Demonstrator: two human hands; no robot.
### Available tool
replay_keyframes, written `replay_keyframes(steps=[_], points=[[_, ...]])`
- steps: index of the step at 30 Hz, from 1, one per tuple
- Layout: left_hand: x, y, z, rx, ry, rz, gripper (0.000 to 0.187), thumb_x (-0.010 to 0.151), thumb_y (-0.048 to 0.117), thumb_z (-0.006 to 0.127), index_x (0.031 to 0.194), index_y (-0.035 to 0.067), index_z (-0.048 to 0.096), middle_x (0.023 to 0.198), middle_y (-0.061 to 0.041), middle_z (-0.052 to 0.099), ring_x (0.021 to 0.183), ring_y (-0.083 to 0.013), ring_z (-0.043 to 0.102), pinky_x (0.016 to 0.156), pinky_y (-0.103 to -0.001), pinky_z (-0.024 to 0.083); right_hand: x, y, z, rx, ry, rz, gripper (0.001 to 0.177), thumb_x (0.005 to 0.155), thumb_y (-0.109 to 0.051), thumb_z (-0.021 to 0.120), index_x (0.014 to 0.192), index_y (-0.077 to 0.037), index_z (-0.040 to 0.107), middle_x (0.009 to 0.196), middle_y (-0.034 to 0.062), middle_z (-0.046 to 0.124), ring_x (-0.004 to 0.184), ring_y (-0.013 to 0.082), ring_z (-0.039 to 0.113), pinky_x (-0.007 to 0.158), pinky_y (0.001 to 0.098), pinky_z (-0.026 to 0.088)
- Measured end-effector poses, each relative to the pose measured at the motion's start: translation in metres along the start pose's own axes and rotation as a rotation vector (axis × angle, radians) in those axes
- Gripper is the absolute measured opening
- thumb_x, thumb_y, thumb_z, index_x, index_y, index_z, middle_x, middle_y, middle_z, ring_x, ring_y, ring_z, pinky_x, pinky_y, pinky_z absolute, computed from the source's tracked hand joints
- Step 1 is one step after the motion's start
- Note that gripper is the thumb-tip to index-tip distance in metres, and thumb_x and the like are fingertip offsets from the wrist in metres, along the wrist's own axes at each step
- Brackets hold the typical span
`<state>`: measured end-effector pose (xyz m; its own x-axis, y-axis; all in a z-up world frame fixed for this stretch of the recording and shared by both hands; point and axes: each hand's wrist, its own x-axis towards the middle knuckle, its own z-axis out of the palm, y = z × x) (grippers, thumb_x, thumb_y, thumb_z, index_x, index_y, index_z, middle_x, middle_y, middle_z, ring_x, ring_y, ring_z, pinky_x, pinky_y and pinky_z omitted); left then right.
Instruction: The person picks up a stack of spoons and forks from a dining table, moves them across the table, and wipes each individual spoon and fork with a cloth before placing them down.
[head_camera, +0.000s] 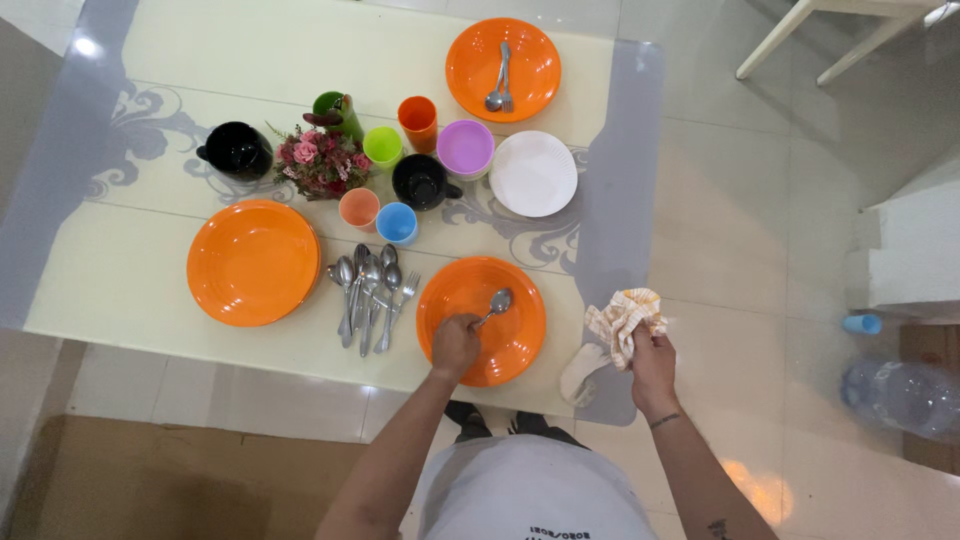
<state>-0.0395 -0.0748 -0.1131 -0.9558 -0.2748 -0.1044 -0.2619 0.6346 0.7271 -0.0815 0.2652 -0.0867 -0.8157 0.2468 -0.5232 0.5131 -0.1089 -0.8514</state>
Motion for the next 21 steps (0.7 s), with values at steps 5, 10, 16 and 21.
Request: replay_keyframes(steps=[5, 10, 16, 21], points=[[0.000, 0.002, 0.000, -0.024, -0.004, -0.042, 0.017, 0.086, 0.009, 0.066, 0.097, 0.007, 0.079, 0.096, -0.019, 0.075, 0.096, -0.0384, 0.069, 0.087, -0.047, 0.053, -0.002, -0.011, 0.001, 0.060, -0.016, -0.017, 0.031, 0.106, -0.032, 0.057, 0.120, -0.005, 0.065, 0.103, 0.0037, 0.070, 0.081, 0.0092, 0.065, 0.061, 0.0278, 0.051], [0.002, 0.008, -0.010, -0.095, -0.042, -0.105, 0.015, 0.088, 0.013, 0.068, 0.097, 0.005, 0.077, 0.093, -0.018, 0.075, 0.090, -0.0357, 0.072, 0.083, -0.044, 0.057, -0.007, -0.019, 0.006, 0.087, -0.019, 0.005, 0.029, 0.104, -0.031, 0.057, 0.120, -0.008, 0.065, 0.104, 0.0017, 0.070, 0.083, 0.0085, 0.067, 0.063, 0.0276, 0.053], [-0.002, 0.013, -0.018, -0.079, -0.008, -0.048, 0.014, 0.087, 0.014, 0.071, 0.095, 0.004, 0.076, 0.092, -0.018, 0.075, 0.088, -0.0362, 0.072, 0.080, -0.044, 0.056, -0.003, -0.014, 0.010, 0.056, -0.038, 0.012, 0.030, 0.106, -0.033, 0.057, 0.117, -0.006, 0.066, 0.101, 0.0032, 0.071, 0.081, 0.0104, 0.066, 0.063, 0.0278, 0.052], [-0.007, 0.019, -0.022, -0.050, -0.011, -0.062, 0.015, 0.086, 0.016, 0.072, 0.096, 0.005, 0.076, 0.092, -0.016, 0.075, 0.090, -0.0358, 0.069, 0.082, -0.045, 0.054, -0.002, -0.015, 0.018, 0.050, -0.038, 0.016, 0.029, 0.105, -0.032, 0.057, 0.118, -0.007, 0.065, 0.099, 0.0021, 0.070, 0.079, 0.0105, 0.066, 0.060, 0.0290, 0.051]])
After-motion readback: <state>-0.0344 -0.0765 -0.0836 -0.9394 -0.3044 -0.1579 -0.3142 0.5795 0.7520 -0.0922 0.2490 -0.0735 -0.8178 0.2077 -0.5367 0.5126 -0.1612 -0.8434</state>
